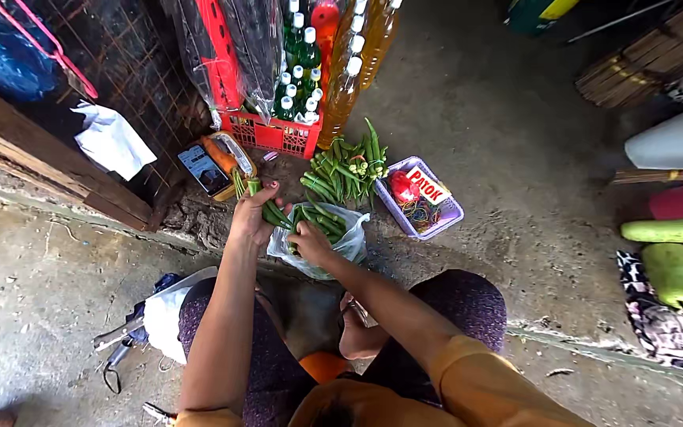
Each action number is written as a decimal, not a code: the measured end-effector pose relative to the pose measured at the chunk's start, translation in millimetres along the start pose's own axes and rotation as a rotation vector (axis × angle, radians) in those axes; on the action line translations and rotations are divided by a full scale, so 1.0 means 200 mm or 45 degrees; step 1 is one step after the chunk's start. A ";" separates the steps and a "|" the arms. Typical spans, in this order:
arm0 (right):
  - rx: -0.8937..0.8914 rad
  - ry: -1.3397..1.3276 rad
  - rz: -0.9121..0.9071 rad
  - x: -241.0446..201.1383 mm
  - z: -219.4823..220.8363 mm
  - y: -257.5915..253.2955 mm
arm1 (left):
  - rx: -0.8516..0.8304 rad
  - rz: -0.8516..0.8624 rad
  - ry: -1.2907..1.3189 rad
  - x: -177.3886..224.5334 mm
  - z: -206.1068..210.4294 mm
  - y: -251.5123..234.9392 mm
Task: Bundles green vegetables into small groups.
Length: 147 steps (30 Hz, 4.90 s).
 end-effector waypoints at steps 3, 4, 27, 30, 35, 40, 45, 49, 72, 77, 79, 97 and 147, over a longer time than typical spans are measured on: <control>0.350 -0.298 -0.195 0.02 -0.21 0.09 | -0.044 0.023 0.050 0.03 0.03 -0.01; 0.436 -0.431 -0.214 0.03 -0.32 0.12 | -0.061 0.035 0.069 0.03 0.04 -0.01; 0.302 -1.039 0.056 0.00 -0.85 0.35 | -0.202 -0.207 -0.127 -0.40 0.29 -0.04; 0.381 -1.037 0.051 0.01 -0.86 0.38 | -0.198 -0.208 -0.129 -0.43 0.32 -0.05; 0.313 -1.130 -0.107 0.09 -0.89 0.37 | -0.112 -0.134 -0.137 -0.38 0.33 -0.09; 0.639 -1.190 0.158 0.53 -0.94 0.32 | 0.004 0.068 0.022 -0.10 0.16 -0.14; 0.238 -0.697 0.437 0.69 -0.54 0.15 | 0.066 0.070 0.044 -0.08 0.07 -0.12; 0.030 -0.406 0.486 0.62 -0.32 0.06 | -0.011 0.043 0.000 -0.11 0.09 -0.10; 0.475 -0.976 -0.241 0.07 -0.94 0.35 | -0.350 -0.163 -0.380 -0.36 0.23 -0.04; 0.393 -1.092 -0.183 0.10 -0.91 0.32 | -0.417 -0.247 -0.488 -0.41 0.25 -0.04; 0.340 -1.154 -0.187 0.10 -0.90 0.32 | -0.436 -0.250 -0.553 -0.40 0.25 -0.04; 0.068 -0.250 0.395 0.42 -0.38 0.00 | -0.090 0.060 -0.207 -0.09 0.02 -0.09; 1.214 -1.254 -0.682 -0.09 -0.87 0.55 | 0.045 0.040 0.083 -0.15 0.05 -0.10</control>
Point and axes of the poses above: each hand's wrist, its own y-axis away from the middle knuckle, its own z-axis out of the palm, x = y × z, the point moved 8 cm from there along -y, towards the middle knuckle, and after that the axes turned 1 degree about -y, right-handed, at the moved point
